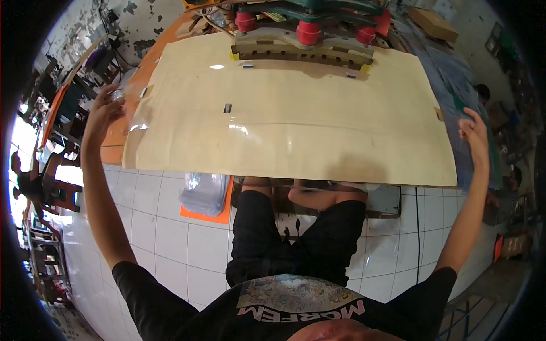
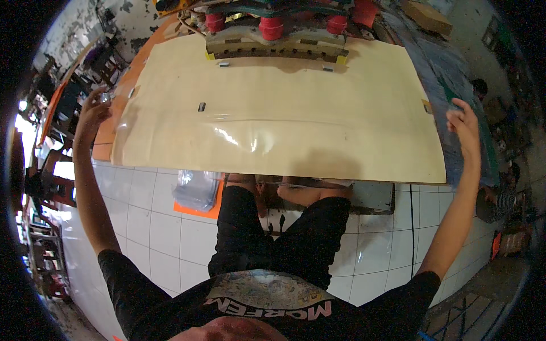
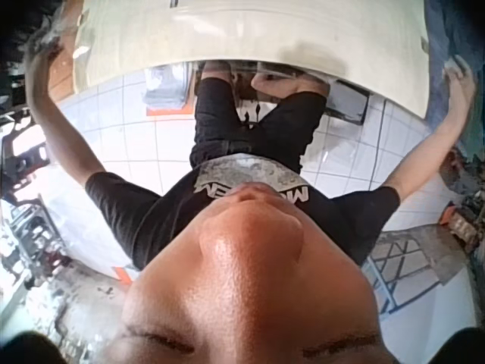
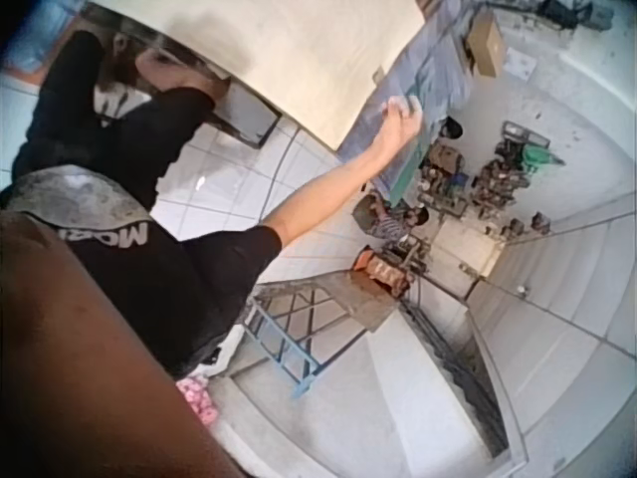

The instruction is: The person positions a transparent plastic sheet onto the worktable under a press machine, presses the machine down onto the sheet, and peels the plastic film edges by hand.

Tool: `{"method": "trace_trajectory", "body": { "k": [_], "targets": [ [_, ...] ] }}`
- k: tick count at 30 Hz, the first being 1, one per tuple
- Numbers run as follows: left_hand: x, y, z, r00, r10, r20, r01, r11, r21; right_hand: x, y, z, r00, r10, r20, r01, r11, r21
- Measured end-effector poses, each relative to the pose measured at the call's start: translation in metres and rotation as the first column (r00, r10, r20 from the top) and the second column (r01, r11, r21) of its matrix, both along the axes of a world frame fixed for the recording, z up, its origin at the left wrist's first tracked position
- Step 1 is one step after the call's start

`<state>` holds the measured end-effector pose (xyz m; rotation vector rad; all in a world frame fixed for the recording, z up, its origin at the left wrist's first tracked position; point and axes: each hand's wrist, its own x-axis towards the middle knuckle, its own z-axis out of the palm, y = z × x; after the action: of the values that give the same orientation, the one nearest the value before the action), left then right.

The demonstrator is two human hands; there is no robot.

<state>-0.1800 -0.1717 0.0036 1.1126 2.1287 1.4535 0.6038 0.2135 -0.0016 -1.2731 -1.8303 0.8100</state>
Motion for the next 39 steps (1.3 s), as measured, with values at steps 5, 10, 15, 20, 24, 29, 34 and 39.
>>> {"method": "trace_trajectory", "body": {
  "k": [5,10,15,20,24,29,34,39],
  "targets": [
    [-0.027,0.049,-0.049,0.99,0.107,-0.091,-0.116,0.988,-0.099,-0.038,0.036,-0.018,0.945,-0.133,0.3,0.104,0.988,0.111],
    [-0.02,0.098,-0.069,0.838,0.291,-0.462,-0.387,0.913,-0.126,-0.05,0.069,-0.045,0.847,-0.33,0.417,0.209,0.928,0.308],
    [-0.024,0.111,-0.093,0.66,0.388,-0.643,-0.52,0.854,-0.019,-0.1,0.05,-0.053,0.748,-0.505,0.431,0.289,0.832,0.474],
    [-0.025,0.113,-0.095,0.726,0.468,-0.503,-0.535,0.844,0.013,-0.098,0.05,-0.057,0.773,-0.502,0.388,0.304,0.83,0.468],
    [-0.027,0.117,-0.101,0.713,0.434,-0.551,-0.528,0.849,-0.014,-0.1,0.049,-0.058,0.765,-0.489,0.418,0.291,0.843,0.453],
    [-0.017,0.12,-0.093,0.725,0.392,-0.566,-0.53,0.843,-0.095,-0.095,0.054,-0.066,0.743,-0.507,0.437,0.301,0.836,0.458],
    [-0.033,0.111,-0.101,0.672,0.411,-0.616,-0.554,0.831,-0.051,-0.097,0.054,-0.069,0.736,-0.486,0.471,0.276,0.851,0.447],
    [-0.023,0.11,-0.102,0.391,0.427,-0.816,-0.655,0.752,0.079,-0.099,0.049,-0.067,0.763,-0.468,0.447,0.278,0.861,0.427]
  ]
}}
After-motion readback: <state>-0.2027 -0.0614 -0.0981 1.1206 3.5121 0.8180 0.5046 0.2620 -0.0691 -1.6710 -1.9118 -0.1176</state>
